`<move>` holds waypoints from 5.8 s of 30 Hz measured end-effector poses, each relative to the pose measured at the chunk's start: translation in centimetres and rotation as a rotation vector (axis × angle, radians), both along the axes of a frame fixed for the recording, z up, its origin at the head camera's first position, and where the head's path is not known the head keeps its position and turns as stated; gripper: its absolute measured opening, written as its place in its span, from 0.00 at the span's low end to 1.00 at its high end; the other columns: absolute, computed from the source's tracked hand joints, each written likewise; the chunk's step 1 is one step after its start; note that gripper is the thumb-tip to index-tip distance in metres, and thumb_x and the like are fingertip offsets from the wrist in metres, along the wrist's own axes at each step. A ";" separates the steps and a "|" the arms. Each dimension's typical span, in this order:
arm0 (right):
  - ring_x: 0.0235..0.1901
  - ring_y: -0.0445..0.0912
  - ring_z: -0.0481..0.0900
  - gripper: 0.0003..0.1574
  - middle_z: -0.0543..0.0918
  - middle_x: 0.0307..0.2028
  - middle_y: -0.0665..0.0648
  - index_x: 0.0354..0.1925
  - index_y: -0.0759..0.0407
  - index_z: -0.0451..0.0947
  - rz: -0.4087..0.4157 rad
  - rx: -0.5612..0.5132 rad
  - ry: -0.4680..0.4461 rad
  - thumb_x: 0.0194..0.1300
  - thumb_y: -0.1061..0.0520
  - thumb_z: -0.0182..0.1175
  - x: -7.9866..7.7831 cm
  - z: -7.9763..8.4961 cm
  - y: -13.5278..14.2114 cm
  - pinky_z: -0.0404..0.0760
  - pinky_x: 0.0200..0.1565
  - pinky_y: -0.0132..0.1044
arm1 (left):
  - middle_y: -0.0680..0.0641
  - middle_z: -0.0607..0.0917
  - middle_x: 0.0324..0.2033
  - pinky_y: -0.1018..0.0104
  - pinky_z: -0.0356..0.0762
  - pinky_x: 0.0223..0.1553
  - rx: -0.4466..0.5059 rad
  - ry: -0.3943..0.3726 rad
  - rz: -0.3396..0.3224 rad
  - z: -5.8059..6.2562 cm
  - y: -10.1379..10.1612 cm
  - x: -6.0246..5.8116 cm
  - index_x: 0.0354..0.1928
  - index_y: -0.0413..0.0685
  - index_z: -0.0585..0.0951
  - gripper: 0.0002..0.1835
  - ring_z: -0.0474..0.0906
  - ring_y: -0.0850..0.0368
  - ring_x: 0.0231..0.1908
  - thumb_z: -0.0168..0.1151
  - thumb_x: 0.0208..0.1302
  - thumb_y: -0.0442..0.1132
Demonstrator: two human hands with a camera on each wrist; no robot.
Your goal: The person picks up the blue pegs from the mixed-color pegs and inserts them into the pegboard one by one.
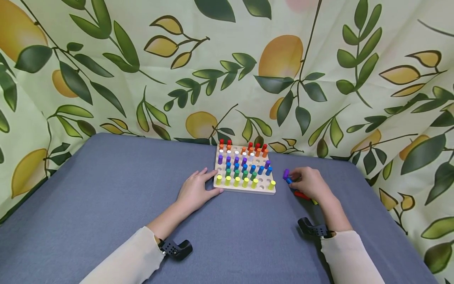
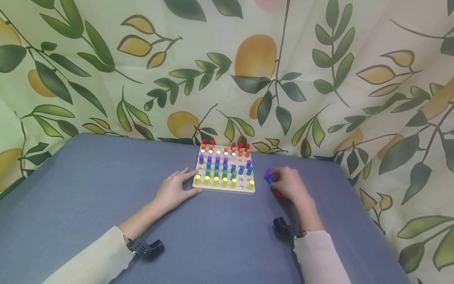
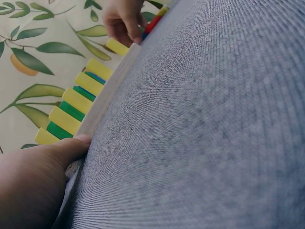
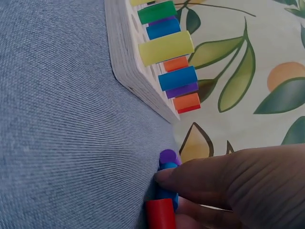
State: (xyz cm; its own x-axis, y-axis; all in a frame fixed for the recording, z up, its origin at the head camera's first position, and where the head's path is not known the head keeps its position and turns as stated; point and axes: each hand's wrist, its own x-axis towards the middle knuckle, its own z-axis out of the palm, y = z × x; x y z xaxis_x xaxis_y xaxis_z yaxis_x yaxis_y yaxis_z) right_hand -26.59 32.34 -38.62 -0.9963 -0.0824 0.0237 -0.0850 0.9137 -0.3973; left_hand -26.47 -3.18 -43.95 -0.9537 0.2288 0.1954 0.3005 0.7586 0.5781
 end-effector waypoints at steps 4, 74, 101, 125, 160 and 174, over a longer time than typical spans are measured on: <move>0.35 0.49 0.83 0.17 0.88 0.33 0.59 0.47 0.67 0.86 0.034 0.012 0.020 0.58 0.64 0.69 -0.1 -0.1 -0.1 0.80 0.38 0.42 | 0.33 0.75 0.68 0.32 0.65 0.69 -0.002 0.013 0.001 -0.1 0.0 -0.1 0.67 0.53 0.78 0.36 0.68 0.28 0.70 0.74 0.58 0.57; 0.47 0.54 0.87 0.16 0.88 0.48 0.60 0.54 0.59 0.84 0.229 -0.317 0.241 0.69 0.61 0.64 -2.5 4.1 -15.8 0.87 0.51 0.50 | 0.39 0.80 0.64 0.37 0.66 0.71 0.012 0.039 -0.008 -0.2 -0.1 0.1 0.66 0.54 0.79 0.34 0.71 0.37 0.70 0.73 0.59 0.56; 0.46 0.54 0.89 0.15 0.90 0.44 0.59 0.53 0.59 0.85 0.281 -0.334 0.190 0.70 0.58 0.64 -4.7 1.9 -18.4 0.88 0.46 0.46 | 0.44 0.83 0.63 0.40 0.66 0.71 0.038 0.055 -0.026 -0.5 -0.2 -0.1 0.64 0.53 0.80 0.33 0.71 0.42 0.70 0.74 0.58 0.56; 0.45 0.48 0.87 0.15 0.89 0.45 0.56 0.54 0.57 0.86 0.297 -0.261 0.082 0.70 0.58 0.63 -5.3 0.2 -18.5 0.85 0.51 0.46 | 0.44 0.82 0.63 0.43 0.65 0.72 0.027 0.072 -0.028 -0.6 -0.2 -0.1 0.65 0.51 0.80 0.34 0.72 0.45 0.70 0.74 0.58 0.55; 0.42 0.46 0.87 0.11 0.91 0.42 0.56 0.47 0.59 0.88 0.312 -0.170 0.088 0.68 0.61 0.65 -5.3 0.0 -18.2 0.86 0.51 0.45 | 0.40 0.80 0.64 0.38 0.67 0.70 0.023 0.056 -0.009 -0.4 -0.1 0.1 0.65 0.54 0.80 0.33 0.71 0.37 0.70 0.74 0.58 0.56; 0.40 0.46 0.85 0.07 0.90 0.39 0.54 0.44 0.55 0.87 0.269 -0.181 0.051 0.67 0.58 0.67 -5.3 0.1 -18.3 0.84 0.51 0.46 | 0.43 0.82 0.63 0.39 0.66 0.71 0.024 0.062 -0.021 -0.4 -0.1 0.1 0.65 0.55 0.80 0.33 0.72 0.41 0.70 0.74 0.58 0.56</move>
State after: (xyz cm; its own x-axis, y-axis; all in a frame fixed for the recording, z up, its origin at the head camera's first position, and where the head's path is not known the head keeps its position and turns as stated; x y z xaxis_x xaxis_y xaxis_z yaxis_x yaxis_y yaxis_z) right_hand -31.88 14.06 -38.53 -0.9365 -0.3327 0.1110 -0.3379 0.7707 -0.5402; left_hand -26.41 -3.27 -44.34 -0.9348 0.2427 0.2594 0.3515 0.7378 0.5763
